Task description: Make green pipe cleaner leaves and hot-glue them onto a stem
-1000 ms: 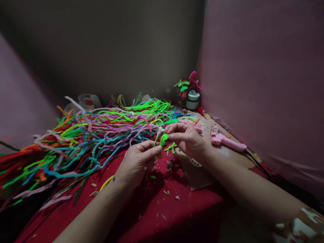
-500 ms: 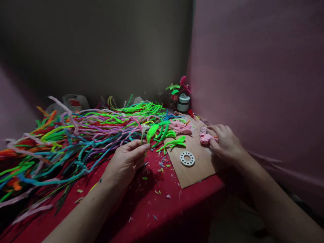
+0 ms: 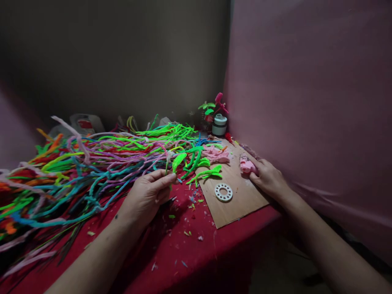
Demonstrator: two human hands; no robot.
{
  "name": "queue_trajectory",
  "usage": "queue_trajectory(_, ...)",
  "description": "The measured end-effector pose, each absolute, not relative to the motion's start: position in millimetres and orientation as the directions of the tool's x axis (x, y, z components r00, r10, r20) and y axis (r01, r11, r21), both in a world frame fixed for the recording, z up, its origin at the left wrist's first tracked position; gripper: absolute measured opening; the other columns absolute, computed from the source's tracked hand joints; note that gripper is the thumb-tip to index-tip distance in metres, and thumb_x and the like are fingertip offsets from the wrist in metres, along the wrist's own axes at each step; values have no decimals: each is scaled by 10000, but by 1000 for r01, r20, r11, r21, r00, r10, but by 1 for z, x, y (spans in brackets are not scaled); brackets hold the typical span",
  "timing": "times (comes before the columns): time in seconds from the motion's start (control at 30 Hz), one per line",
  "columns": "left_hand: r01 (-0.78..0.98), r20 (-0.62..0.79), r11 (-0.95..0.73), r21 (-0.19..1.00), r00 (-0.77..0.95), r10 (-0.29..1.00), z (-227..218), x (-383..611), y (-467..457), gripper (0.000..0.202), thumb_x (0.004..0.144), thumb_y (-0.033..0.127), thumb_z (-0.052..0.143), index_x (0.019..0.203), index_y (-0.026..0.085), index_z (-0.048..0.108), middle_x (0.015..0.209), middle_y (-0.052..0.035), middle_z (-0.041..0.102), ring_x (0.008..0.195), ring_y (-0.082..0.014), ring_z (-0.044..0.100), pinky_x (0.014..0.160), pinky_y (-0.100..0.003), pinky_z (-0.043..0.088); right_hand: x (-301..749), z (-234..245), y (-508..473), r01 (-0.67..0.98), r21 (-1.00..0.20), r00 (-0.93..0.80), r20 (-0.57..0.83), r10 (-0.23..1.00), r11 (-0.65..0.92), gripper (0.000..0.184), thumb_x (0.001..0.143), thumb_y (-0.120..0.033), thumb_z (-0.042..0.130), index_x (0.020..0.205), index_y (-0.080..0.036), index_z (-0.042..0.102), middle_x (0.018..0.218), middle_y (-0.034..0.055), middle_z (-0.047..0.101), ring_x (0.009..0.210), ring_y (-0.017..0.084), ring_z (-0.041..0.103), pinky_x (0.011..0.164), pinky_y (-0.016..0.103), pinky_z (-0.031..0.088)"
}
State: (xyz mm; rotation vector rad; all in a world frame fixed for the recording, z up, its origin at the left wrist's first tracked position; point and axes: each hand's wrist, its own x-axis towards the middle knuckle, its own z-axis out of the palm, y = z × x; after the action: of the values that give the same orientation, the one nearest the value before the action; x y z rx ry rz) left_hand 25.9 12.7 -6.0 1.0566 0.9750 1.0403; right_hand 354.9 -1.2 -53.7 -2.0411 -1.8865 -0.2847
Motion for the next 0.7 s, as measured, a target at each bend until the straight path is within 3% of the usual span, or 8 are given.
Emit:
queue_trajectory(0.1, -186, -113, 155, 970, 218, 969, -6, 26, 12, 230, 666, 267, 712, 656, 144, 518, 519, 79, 319, 388, -6, 228, 364, -149, 187, 359, -58, -2, 983, -180, 99, 454, 885, -18, 452, 787, -295, 493, 1223, -183, 534, 921, 89, 583, 791, 214, 563, 642, 297, 413)
queue_trajectory(0.2, -197, -121, 162, 967, 207, 971, -4, 27, 11, 230, 654, 273, 721, 670, 146, 530, 516, 81, 339, 375, -2, 228, 356, -145, 189, 359, -55, -4, 953, -279, 75, 600, 796, 121, 309, 789, -308, 506, 1026, -146, 621, 868, 84, 580, 747, 190, 553, 646, 291, 415)
queue_trajectory(0.27, -205, -113, 156, 966, 205, 972, -3, 27, 10, 219, 661, 276, 716, 676, 146, 540, 511, 79, 353, 367, 0, 227, 347, -142, 182, 354, -49, -7, 898, -374, 98, 682, 725, 231, 225, 792, -310, 513, 886, -142, 630, 799, 64, 566, 692, 163, 528, 632, 280, 409)
queue_trajectory(0.33, -213, -94, 139, 967, 206, 974, -1, 27, 9, 203, 670, 275, 708, 676, 144, 552, 513, 73, 376, 364, 1, 230, 340, -141, 174, 345, -39, -11, 807, -509, 160, 676, 719, 299, 186, 773, -303, 546, 850, -150, 621, 768, 42, 559, 642, 140, 493, 592, 269, 392)
queue_trajectory(0.43, -233, -62, 111, 966, 208, 976, 0, 26, 9, 182, 671, 270, 708, 692, 142, 580, 531, 63, 400, 370, 4, 248, 339, -137, 180, 324, -23, -17, 499, -798, 271, 515, 813, 339, 234, 740, -314, 598, 912, -157, 621, 755, 25, 574, 547, 104, 419, 490, 246, 338)
queue_trajectory(0.5, -272, -45, 95, 957, 185, 982, 2, 25, 10, 182, 644, 252, 728, 696, 146, 590, 543, 56, 416, 383, 2, 285, 345, -130, 204, 307, -12, -21, 197, -924, 204, 364, 909, 327, 280, 729, -287, 608, 985, -172, 606, 822, 32, 594, 504, 79, 362, 441, 229, 289)
queue_trajectory(0.6, -350, -37, 73, 934, 110, 993, 7, 23, 11, 216, 578, 203, 767, 706, 154, 599, 576, 38, 488, 420, -12, 375, 360, -121, 247, 280, 4, -23, -202, -934, 53, 291, 955, 295, 275, 707, -247, 613, 972, -176, 598, 864, 51, 607, 581, 94, 437, 507, 235, 360)
queue_trajectory(0.7, -414, -11, 24, 910, 35, 999, 12, 19, 13, 230, 566, 165, 762, 720, 156, 592, 590, 24, 555, 420, -17, 403, 363, -118, 254, 255, 23, -18, -377, -908, -96, 232, 968, 180, 264, 699, -274, 583, 935, -160, 608, 830, 70, 611, 589, 106, 460, 518, 247, 393)
